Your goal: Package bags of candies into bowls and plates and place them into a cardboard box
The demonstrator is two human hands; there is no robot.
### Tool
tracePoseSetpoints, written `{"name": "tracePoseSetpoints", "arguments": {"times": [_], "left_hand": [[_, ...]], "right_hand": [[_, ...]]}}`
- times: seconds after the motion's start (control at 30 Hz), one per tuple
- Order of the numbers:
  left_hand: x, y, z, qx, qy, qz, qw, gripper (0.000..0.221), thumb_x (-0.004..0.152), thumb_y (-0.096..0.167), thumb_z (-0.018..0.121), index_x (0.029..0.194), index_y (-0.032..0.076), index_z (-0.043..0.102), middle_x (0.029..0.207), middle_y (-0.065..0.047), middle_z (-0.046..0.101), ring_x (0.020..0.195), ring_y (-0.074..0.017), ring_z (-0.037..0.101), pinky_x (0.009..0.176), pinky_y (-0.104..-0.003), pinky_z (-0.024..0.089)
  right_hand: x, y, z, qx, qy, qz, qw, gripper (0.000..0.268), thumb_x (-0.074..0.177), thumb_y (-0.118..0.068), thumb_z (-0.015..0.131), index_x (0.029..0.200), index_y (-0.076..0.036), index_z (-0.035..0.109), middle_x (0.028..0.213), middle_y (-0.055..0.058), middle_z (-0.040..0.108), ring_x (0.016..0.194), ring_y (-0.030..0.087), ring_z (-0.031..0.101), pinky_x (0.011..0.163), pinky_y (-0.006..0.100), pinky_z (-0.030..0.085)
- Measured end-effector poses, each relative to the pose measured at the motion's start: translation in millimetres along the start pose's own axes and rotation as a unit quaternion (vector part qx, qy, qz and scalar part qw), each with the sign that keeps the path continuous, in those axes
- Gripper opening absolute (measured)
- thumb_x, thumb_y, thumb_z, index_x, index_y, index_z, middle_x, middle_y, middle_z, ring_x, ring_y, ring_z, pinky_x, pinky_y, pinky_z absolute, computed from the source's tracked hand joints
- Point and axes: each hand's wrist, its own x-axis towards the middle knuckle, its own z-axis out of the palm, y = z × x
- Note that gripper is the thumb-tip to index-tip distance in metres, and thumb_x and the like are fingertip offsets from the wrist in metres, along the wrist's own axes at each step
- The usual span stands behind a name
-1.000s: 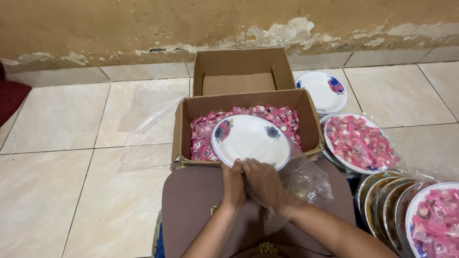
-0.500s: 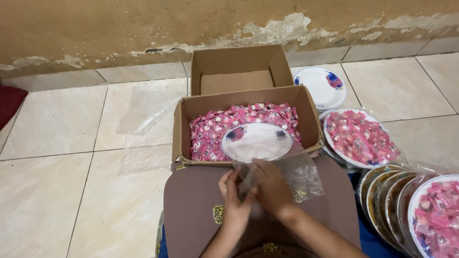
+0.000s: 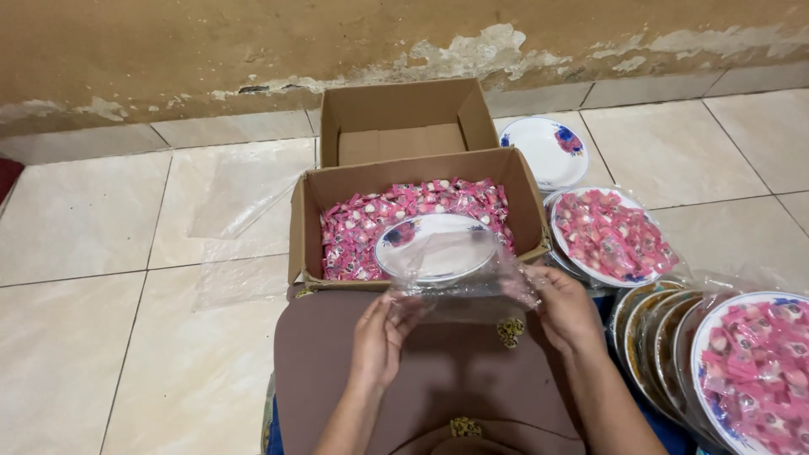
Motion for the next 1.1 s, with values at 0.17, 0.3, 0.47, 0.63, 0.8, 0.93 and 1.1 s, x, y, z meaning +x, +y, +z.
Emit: {"name": "tracePoseSetpoints", "arguments": {"times": [0.17,0.3,0.47,0.63,0.8,0.93,1.1], "left_hand": [[34,23,-30,-0.137,-0.060,-0.118,0.982,0.016,0.094,0.011,0.058,0.095,-0.001,0.068,0.088,-0.024,0.075,0.092,-0.0341,0.073,0.107,-0.058,0.052],[47,36,-31,-0.162,-0.002,-0.191,0.968,0.015,0.089,0.018,0.060,0.090,0.007,0.070,0.088,-0.014,0.077,0.087,-0.0275,0.076,0.096,-0.053,0.059],[70,26,-63,-0.153,0.076,-0.217,0.961,0.011,0.077,0.022,0.066,0.079,0.012,0.066,0.070,-0.006,0.066,0.061,-0.0247,0.066,0.068,-0.048,0.061],[25,64,-22,0.043,0.001,-0.117,0.992,0.040,0.090,0.037,0.060,0.119,0.012,0.048,0.104,-0.016,0.058,0.087,-0.0286,0.064,0.071,-0.041,0.062],[2,59,-10,0.396,-0.045,0.027,0.917,0.083,0.090,0.020,0.075,0.150,0.008,0.019,0.135,-0.032,0.038,0.112,-0.0445,0.056,0.086,-0.053,0.062],[13,36,-28,0.579,-0.008,0.186,0.794,0.038,0.085,0.019,0.083,0.118,0.014,0.065,0.127,-0.017,0.044,0.123,-0.0423,0.053,0.103,-0.047,0.049],[21,32,-37,0.622,0.057,0.256,0.737,0.011,0.088,0.020,0.079,0.099,0.021,0.079,0.109,-0.008,0.045,0.102,-0.0274,0.055,0.086,-0.035,0.048]], "right_hand": [[26,27,-4,0.193,-0.132,0.105,0.967,0.018,0.094,-0.007,0.063,0.105,0.006,0.067,0.109,0.032,0.073,0.100,0.039,0.073,0.093,0.057,0.060],[27,39,5,0.292,-0.135,0.154,0.934,0.018,0.095,-0.006,0.062,0.111,-0.005,0.069,0.093,0.023,0.076,0.089,0.037,0.077,0.085,0.059,0.059],[16,31,6,0.300,-0.073,0.226,0.924,0.020,0.084,-0.004,0.062,0.103,-0.005,0.067,0.078,0.011,0.073,0.071,0.026,0.076,0.075,0.044,0.062],[5,1,21,0.266,-0.111,0.240,0.927,0.027,0.087,-0.029,0.059,0.108,-0.016,0.066,0.075,0.007,0.068,0.055,0.021,0.066,0.051,0.032,0.051],[3,40,17,0.168,-0.193,0.065,0.965,0.044,0.089,-0.012,0.062,0.131,-0.013,0.048,0.087,0.008,0.064,0.062,0.016,0.060,0.061,0.037,0.057],[11,61,11,-0.230,-0.033,-0.107,0.967,0.068,0.072,-0.001,0.082,0.134,-0.015,0.057,0.111,0.008,0.056,0.093,0.025,0.061,0.083,0.037,0.055],[23,66,4,-0.365,0.035,-0.275,0.889,0.039,0.076,-0.013,0.086,0.113,-0.014,0.072,0.108,0.010,0.050,0.095,0.026,0.058,0.080,0.036,0.051]]}}
